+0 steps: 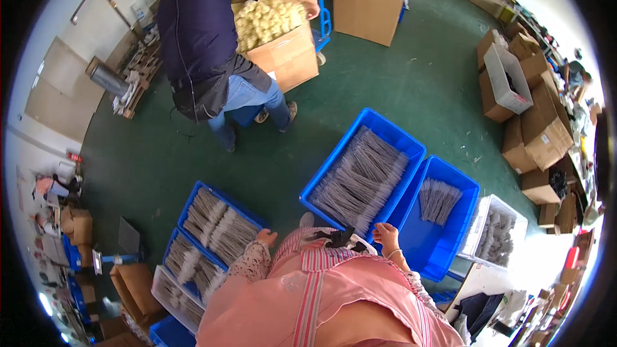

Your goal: The person gathers bundles of white bristle brushes from a table and places them into blue plastic bins. They repeatedly pick up groups of brushes, align them, and deposit them into the bins.

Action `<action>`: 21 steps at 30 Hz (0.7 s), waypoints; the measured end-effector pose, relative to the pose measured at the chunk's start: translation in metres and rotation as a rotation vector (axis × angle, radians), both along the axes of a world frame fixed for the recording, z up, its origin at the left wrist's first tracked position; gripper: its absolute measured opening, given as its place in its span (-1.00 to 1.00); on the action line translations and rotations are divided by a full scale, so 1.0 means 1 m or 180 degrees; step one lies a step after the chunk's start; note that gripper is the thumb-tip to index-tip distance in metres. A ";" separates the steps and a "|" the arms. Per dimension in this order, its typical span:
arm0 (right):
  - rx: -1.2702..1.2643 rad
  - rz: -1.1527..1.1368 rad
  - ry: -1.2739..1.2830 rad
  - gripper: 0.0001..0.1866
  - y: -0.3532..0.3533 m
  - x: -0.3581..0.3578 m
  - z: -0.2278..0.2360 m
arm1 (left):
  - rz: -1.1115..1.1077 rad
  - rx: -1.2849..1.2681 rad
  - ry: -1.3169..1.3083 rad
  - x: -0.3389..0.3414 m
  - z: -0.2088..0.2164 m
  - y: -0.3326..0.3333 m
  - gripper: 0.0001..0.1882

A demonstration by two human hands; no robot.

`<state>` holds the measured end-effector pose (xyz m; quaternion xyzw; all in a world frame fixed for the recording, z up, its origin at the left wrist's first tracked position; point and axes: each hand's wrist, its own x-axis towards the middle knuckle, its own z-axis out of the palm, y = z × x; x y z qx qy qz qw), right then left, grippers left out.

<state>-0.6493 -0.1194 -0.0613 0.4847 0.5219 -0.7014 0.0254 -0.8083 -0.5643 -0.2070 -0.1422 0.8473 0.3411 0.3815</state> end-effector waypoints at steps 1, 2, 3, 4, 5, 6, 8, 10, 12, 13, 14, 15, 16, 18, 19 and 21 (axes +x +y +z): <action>0.0000 -0.0050 -0.0015 -0.76 0.000 0.002 -0.002 | 0.0002 -0.0039 -0.0320 -0.001 0.009 -0.002 -0.45; 0.0016 -0.0087 -0.0018 -0.76 0.001 0.004 -0.003 | 0.0015 -0.0069 -0.0626 -0.004 0.014 -0.002 -0.47; 0.0005 -0.0088 -0.0022 -0.75 0.000 0.004 -0.004 | 0.0157 -0.0029 -0.0674 -0.001 0.014 -0.004 -0.48; 0.0014 -0.0140 -0.0036 -0.75 -0.001 0.004 -0.006 | 0.0302 -0.0012 -0.0711 0.002 0.014 -0.011 -0.48; -0.0017 -0.0175 -0.0007 -0.75 -0.001 0.008 -0.006 | 0.0446 0.0008 -0.0749 0.004 0.014 -0.016 -0.49; -0.0057 -0.0223 0.0047 -0.75 -0.001 0.010 -0.008 | 0.0493 -0.0050 -0.0678 0.003 0.016 -0.020 -0.50; -0.0077 -0.0268 0.0098 -0.76 0.000 0.013 -0.005 | 0.0621 -0.0097 -0.0531 0.000 0.014 -0.014 -0.51; -0.0058 -0.0384 0.0117 -0.76 0.003 0.023 -0.003 | 0.0438 -0.0093 -0.0487 -0.012 0.041 0.016 -0.50; -0.0017 -0.0447 0.0044 -0.75 0.006 0.036 -0.001 | 0.0406 -0.0026 -0.0299 -0.009 0.055 0.036 -0.47; -0.0069 -0.0485 0.0081 -0.75 0.008 0.043 -0.001 | 0.0308 -0.0042 -0.0298 -0.010 0.055 0.042 -0.47; -0.0122 -0.0522 0.0118 -0.75 0.010 0.051 -0.001 | 0.0212 -0.0058 -0.0297 -0.014 0.054 0.049 -0.48; -0.0167 -0.0554 0.0144 -0.75 0.013 0.061 -0.001 | 0.0120 -0.0069 -0.0309 -0.015 0.059 0.061 -0.48; -0.0124 -0.0518 0.0080 -0.74 0.016 0.074 -0.005 | 0.0232 0.0050 -0.0209 -0.009 0.064 0.074 -0.48; -0.0139 -0.0564 -0.0024 -0.75 0.024 0.097 -0.013 | 0.0276 0.0185 -0.0179 0.000 0.076 0.101 -0.47; -0.0143 -0.0589 -0.0078 -0.75 0.029 0.109 -0.016 | 0.0297 0.0256 -0.0167 0.005 0.082 0.114 -0.46; -0.0116 -0.0633 -0.0006 -0.73 0.039 0.131 -0.017 | 0.0186 0.0295 -0.0272 0.018 0.090 0.132 -0.43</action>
